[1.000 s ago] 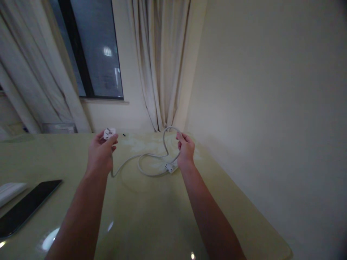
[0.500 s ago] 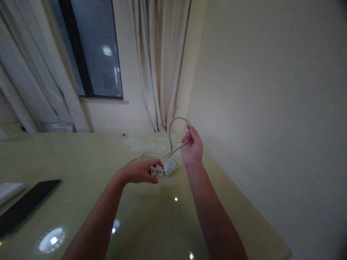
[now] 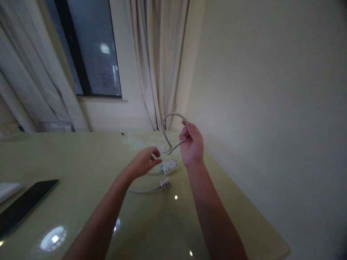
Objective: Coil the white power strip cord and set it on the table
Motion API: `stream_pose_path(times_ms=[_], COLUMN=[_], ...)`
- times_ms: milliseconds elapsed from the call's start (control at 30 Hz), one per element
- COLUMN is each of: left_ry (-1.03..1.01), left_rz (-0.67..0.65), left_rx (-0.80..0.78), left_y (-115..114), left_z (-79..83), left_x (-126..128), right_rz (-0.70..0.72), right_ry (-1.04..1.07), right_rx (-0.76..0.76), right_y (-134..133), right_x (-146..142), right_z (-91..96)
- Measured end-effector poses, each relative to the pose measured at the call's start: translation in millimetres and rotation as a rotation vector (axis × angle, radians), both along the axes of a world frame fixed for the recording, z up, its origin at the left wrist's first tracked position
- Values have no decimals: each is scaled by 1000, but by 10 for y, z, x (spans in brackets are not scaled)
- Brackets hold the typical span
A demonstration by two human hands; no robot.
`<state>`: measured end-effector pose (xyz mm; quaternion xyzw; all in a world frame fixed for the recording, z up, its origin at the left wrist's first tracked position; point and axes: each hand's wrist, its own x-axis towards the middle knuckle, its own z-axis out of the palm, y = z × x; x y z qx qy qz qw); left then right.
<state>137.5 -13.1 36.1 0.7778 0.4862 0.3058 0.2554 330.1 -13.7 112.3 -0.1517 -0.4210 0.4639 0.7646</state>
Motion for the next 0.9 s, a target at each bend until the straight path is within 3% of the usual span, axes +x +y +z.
stream_pose_path(times_ms=[67,100,233,333,433,500,567,633,733,800,900], left_ry=[-197,-248,-253,-308,-497,-759,-1083,-1348,-1572,-1669,-1743], left_rz=[126,127,-97,-158,-61,55,137,149,85,31,-58], left_rx=[146,203,233,160,98,82,109,166,226,198,81], left_y=[-35,-62,-161,-166,-134,-123,-139,-194,-339,-443,-546], left_z=[175,238,298,236,210,250,346,489,730,853,942], left_x=[-82,-90,94,300,388,362,289,192,74,45,51], right_rz=[34,54,124,170,104,-10,-22,167,546,653,633], right_ry=[-60,-90,-172,-175,-196,-260,-386,-585,-824,-742,-360], right_rx=[4,0,-13,-21,-49,-99,-174,-249,-359,-421,-445], right_y=[-60,-94,-210,-212,-134,-75,-46,-59,-129,-167,-145], right_x=[-71,-117,-308,-355,-292,-231,-204,-246,-447,-615,-741], right_z=[13,14,-20,-53,-67,-76,-101,-151,-271,-348,-402])
